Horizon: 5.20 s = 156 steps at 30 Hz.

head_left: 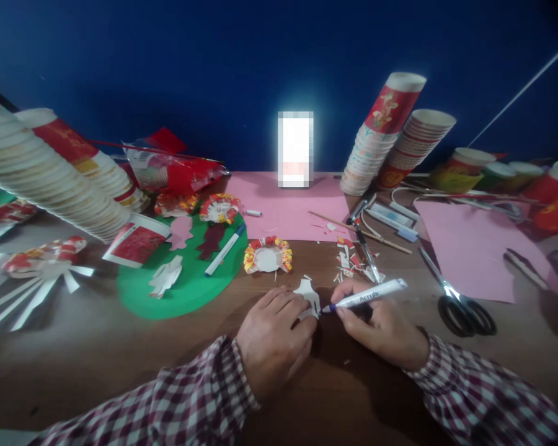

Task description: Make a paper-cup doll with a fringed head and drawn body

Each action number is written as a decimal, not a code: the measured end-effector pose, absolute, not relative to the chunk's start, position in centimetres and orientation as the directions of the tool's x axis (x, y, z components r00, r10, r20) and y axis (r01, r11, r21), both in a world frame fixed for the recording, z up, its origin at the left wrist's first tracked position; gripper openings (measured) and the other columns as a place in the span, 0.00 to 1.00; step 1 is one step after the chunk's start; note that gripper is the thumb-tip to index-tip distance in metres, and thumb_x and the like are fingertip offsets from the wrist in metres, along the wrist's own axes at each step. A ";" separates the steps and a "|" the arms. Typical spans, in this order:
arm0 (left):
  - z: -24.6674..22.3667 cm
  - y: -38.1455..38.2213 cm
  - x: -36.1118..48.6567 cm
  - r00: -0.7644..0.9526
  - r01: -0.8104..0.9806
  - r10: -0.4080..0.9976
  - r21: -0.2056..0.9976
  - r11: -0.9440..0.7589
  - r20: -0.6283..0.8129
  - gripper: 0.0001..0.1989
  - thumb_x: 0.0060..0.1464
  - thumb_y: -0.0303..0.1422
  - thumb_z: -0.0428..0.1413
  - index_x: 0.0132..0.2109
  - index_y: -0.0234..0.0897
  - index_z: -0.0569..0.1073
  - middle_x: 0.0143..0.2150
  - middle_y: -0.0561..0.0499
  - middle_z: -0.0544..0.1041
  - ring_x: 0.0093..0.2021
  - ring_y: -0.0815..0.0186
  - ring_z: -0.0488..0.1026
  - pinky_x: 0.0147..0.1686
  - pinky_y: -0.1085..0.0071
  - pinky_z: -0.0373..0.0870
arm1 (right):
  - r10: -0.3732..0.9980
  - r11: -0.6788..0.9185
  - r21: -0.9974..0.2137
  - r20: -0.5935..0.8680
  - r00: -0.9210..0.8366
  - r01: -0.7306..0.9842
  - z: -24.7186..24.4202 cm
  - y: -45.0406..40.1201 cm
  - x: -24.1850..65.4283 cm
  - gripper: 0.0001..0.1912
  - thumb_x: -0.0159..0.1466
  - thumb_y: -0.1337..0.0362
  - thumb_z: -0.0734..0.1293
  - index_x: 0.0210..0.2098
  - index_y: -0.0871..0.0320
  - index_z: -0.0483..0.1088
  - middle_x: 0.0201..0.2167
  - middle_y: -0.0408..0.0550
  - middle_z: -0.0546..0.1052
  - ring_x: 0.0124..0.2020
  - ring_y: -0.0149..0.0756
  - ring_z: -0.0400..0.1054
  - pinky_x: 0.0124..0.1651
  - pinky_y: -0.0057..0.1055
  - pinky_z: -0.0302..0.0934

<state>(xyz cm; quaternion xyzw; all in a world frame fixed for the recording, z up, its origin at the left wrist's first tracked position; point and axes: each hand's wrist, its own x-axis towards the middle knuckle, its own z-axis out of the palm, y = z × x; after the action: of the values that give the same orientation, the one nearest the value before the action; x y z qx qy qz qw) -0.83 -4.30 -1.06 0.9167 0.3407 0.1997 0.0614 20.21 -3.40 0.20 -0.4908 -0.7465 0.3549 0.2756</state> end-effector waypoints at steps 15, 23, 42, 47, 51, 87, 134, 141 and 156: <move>-1.3 -4.3 -0.9 0.696 0.603 0.651 0.247 -0.759 0.303 0.08 0.58 0.30 0.49 0.40 0.34 0.71 0.46 0.45 0.73 0.48 0.57 0.69 0.53 0.55 0.66 | 0.960 0.207 -0.811 0.062 -0.273 0.547 0.1 -3.3 20.3 0.05 0.62 0.63 0.61 0.33 0.57 0.67 0.26 0.44 0.72 0.28 0.33 0.65 0.29 0.28 0.59; -0.7 -4.2 -1.2 0.669 0.586 0.633 0.247 -0.772 0.389 0.08 0.58 0.31 0.50 0.42 0.35 0.72 0.45 0.47 0.74 0.48 0.59 0.68 0.54 0.56 0.65 | 0.994 0.056 -0.934 0.019 -0.107 0.352 -0.1 -3.0 20.3 0.07 0.63 0.59 0.62 0.34 0.56 0.66 0.22 0.40 0.68 0.22 0.28 0.60 0.23 0.24 0.56; -1.2 -4.6 -1.6 0.731 0.534 0.613 0.307 -0.788 0.300 0.11 0.59 0.35 0.50 0.44 0.33 0.71 0.39 0.46 0.73 0.42 0.58 0.68 0.43 0.58 0.69 | 0.936 0.321 -0.762 0.165 -0.312 0.562 0.2 -3.2 20.4 0.03 0.61 0.66 0.61 0.32 0.56 0.66 0.24 0.42 0.71 0.25 0.31 0.64 0.29 0.28 0.59; -1.4 -4.6 -1.7 0.743 0.543 0.620 0.316 -0.778 0.252 0.10 0.59 0.36 0.50 0.41 0.33 0.70 0.40 0.47 0.72 0.45 0.56 0.67 0.46 0.56 0.67 | 0.920 0.353 -0.735 0.160 -0.357 0.579 0.2 -3.2 20.3 0.03 0.60 0.66 0.61 0.31 0.57 0.66 0.25 0.42 0.71 0.26 0.32 0.65 0.30 0.29 0.59; -1.3 -4.5 -1.8 0.747 0.539 0.614 0.309 -0.783 0.255 0.12 0.59 0.37 0.50 0.43 0.33 0.70 0.42 0.45 0.72 0.49 0.55 0.66 0.50 0.55 0.65 | 0.919 0.343 -0.735 0.134 -0.372 0.585 0.4 -3.4 20.1 0.03 0.60 0.67 0.60 0.31 0.57 0.66 0.23 0.42 0.70 0.25 0.31 0.64 0.29 0.28 0.60; -1.3 -4.5 -1.6 0.696 0.595 0.668 0.309 -0.742 0.264 0.13 0.57 0.37 0.53 0.45 0.34 0.70 0.44 0.47 0.73 0.52 0.55 0.65 0.55 0.53 0.62 | 0.926 0.330 -0.691 0.103 -0.364 0.643 -0.4 -4.1 20.3 0.05 0.63 0.63 0.63 0.34 0.55 0.70 0.26 0.46 0.77 0.28 0.35 0.71 0.28 0.29 0.63; -1.2 -4.5 -1.7 0.705 0.601 0.666 0.294 -0.743 0.242 0.11 0.58 0.37 0.52 0.43 0.35 0.70 0.43 0.47 0.73 0.52 0.55 0.64 0.55 0.53 0.62 | 0.948 0.273 -0.732 0.094 -0.305 0.624 -0.1 -3.7 20.3 0.06 0.63 0.63 0.61 0.33 0.56 0.68 0.25 0.44 0.73 0.26 0.33 0.67 0.27 0.28 0.60; -1.0 -4.4 -1.7 0.725 0.591 0.650 0.280 -0.756 0.227 0.12 0.58 0.37 0.52 0.45 0.33 0.70 0.43 0.46 0.73 0.51 0.54 0.65 0.53 0.53 0.64 | 0.933 0.300 -0.717 0.084 -0.349 0.630 -0.2 -3.6 20.0 0.06 0.63 0.62 0.61 0.33 0.56 0.68 0.25 0.44 0.72 0.27 0.34 0.67 0.29 0.30 0.61; -1.3 -4.4 -1.7 0.715 0.593 0.652 0.275 -0.757 0.254 0.13 0.57 0.37 0.53 0.45 0.33 0.70 0.43 0.46 0.72 0.51 0.54 0.64 0.54 0.53 0.63 | 0.924 0.315 -0.728 0.089 -0.371 0.609 -0.4 -3.8 20.1 0.05 0.63 0.63 0.61 0.34 0.56 0.68 0.27 0.44 0.74 0.29 0.33 0.69 0.32 0.30 0.63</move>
<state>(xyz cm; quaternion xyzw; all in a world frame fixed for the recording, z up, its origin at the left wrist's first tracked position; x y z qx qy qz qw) -1.73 -4.35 -1.27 0.9219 0.3374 0.1696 0.0868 20.14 -3.75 -0.36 -0.4984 -0.7691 0.3066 0.2569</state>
